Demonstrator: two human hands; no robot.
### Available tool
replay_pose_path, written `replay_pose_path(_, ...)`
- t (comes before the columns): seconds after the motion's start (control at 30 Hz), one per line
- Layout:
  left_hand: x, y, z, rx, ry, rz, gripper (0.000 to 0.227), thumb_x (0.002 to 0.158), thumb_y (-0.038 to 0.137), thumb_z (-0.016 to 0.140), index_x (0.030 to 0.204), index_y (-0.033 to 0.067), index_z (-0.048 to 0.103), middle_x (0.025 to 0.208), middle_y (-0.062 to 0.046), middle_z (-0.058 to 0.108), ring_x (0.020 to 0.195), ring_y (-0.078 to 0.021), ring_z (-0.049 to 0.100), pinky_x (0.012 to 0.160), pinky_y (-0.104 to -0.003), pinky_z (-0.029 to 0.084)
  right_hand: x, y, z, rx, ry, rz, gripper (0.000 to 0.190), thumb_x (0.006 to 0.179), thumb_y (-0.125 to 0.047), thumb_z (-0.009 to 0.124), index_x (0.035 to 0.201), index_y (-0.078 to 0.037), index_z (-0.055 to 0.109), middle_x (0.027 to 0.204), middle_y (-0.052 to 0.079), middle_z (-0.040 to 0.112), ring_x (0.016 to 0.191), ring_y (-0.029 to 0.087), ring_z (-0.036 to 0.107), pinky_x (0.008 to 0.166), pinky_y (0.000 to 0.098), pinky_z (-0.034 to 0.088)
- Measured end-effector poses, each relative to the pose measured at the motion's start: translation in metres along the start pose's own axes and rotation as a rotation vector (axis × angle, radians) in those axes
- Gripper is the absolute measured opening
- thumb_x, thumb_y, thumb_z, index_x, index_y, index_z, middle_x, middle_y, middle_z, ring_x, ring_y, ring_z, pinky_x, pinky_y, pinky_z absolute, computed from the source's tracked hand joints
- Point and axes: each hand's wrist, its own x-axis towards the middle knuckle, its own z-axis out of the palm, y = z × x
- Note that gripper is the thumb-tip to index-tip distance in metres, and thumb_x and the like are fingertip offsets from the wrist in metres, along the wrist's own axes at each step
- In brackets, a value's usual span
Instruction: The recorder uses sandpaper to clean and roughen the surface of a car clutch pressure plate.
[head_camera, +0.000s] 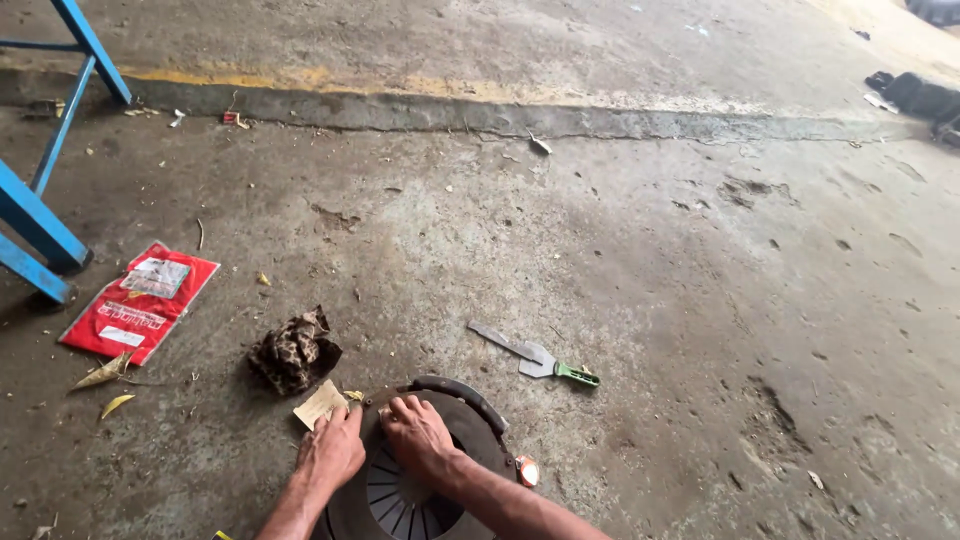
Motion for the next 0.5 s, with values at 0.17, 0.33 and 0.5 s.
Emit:
replay_pose_path(0.17,-0.0019,0.0037,-0.0061,0.065,-0.046,-0.008,0.03,0.088,0.016,0.056,0.117,0.012,0.06,0.124,-0.014,0.059,0.111,-0.0405,0.063,0.092,-0.053,0.057,-0.0054,-0.0019,-0.004,0.024,0.052,-0.013,0.039,0.084,-0.014,0.065,0.121,-0.001,0.066,0.119,0.013,0.061,0.115,0.03,0.056,0.092,0.0419,0.045)
replay_pose_path(0.33,0.0007,0.0038,-0.0028,0.077,-0.047,-0.003,0.026,0.09,0.014,0.054,0.115,0.0116,0.061,0.124,-0.015,0.058,0.109,-0.0397,0.064,0.09,-0.052,0.058,-0.0071,-0.002,-0.0039,0.028,0.047,-0.01,0.046,0.084,-0.014,0.065,0.127,0.001,0.063,0.121,0.013,0.06,0.115,0.03,0.055,0.091,0.0412,0.045)
replay_pose_path(0.5,-0.002,0.0044,-0.0043,0.139,-0.032,0.029,0.026,0.087,0.014,0.057,0.113,0.0114,0.06,0.12,-0.014,0.058,0.108,-0.0388,0.064,0.087,-0.052,0.059,-0.0074,-0.0033,-0.0037,0.022,0.038,-0.005,0.052,0.081,-0.013,0.066,0.131,0.002,0.061,0.12,0.013,0.06,0.115,0.03,0.054,0.09,0.0411,0.045)
